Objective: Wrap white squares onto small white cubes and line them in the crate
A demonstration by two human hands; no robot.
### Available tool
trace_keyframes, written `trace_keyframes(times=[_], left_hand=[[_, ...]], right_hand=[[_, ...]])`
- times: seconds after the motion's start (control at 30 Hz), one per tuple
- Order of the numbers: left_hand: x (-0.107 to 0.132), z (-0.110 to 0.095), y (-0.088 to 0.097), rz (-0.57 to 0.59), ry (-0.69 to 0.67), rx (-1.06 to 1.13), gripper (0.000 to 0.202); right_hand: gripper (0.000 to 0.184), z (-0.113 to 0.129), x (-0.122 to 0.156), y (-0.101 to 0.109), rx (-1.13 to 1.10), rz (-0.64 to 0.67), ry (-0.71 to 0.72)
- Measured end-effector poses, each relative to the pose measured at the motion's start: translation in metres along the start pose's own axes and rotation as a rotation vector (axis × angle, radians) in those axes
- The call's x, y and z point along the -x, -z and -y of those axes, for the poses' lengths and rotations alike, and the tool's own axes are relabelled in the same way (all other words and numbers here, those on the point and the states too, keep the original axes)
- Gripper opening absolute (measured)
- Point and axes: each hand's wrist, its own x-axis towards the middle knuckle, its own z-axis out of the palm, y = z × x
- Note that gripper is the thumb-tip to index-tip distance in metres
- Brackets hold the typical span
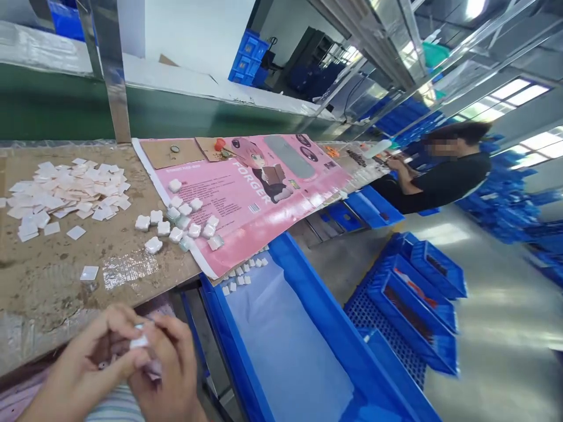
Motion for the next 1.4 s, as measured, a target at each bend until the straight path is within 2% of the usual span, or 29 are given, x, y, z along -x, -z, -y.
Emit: trace_keyframes(times=[0.1,0.13,0.23,0.33,0.43,0.7,0.87,1.0,1.17,1.33,1.4], left_hand=[[-0.023,-0.013,-0.011,0.015,-0.052,-0.155,0.034],[-0.034,-0.016,-0.011,-0.022,-0.118,-0.284,0.035],[-0.071,-0.021,-0.004,-0.18,-0.378,-0.848,0.038],[-0.097,-0.02,0.003,-0.165,-0.452,-1.028,0.041],[-0.103,-0.015,0.006,-0.13,-0.515,-1.108,0.04],[-0.089,0.001,0.01,-0.077,-0.72,-1.311,0.035],[-0.087,-0.003,0.006,-0.07,-0.763,-1.438,0.041],[-0.085,-0.01,0.003,-0.027,-0.786,-1.483,0.039],[-0.087,-0.009,-0.002,-0.076,-0.71,-1.415,0.035],[-0.104,-0.013,-0.003,-0.026,-0.503,-1.278,0.024],[-0.108,-0.016,0.001,-0.05,-0.46,-1.27,0.019]], right_hand=[[0.027,-0.011,0.008,0.018,-0.028,-0.095,-0.144],[0.028,-0.016,0.011,0.023,-0.063,-0.101,-0.182],[0.03,-0.03,0.018,0.033,-0.194,-0.066,-0.351],[0.032,-0.038,0.019,0.035,-0.347,-0.067,-0.534],[0.033,-0.041,0.015,0.033,-0.479,-0.085,-0.642],[0.038,-0.051,0.002,0.015,-0.591,-0.084,-0.805],[0.039,-0.057,-0.007,0.005,-0.665,-0.046,-0.894],[0.037,-0.065,-0.014,-0.003,-0.686,-0.002,-0.858],[0.035,-0.073,-0.019,-0.014,-0.709,0.1,-0.709],[0.034,-0.066,-0.019,-0.017,-0.662,0.051,-0.714],[0.032,-0.065,-0.018,-0.014,-0.594,0.023,-0.719]])
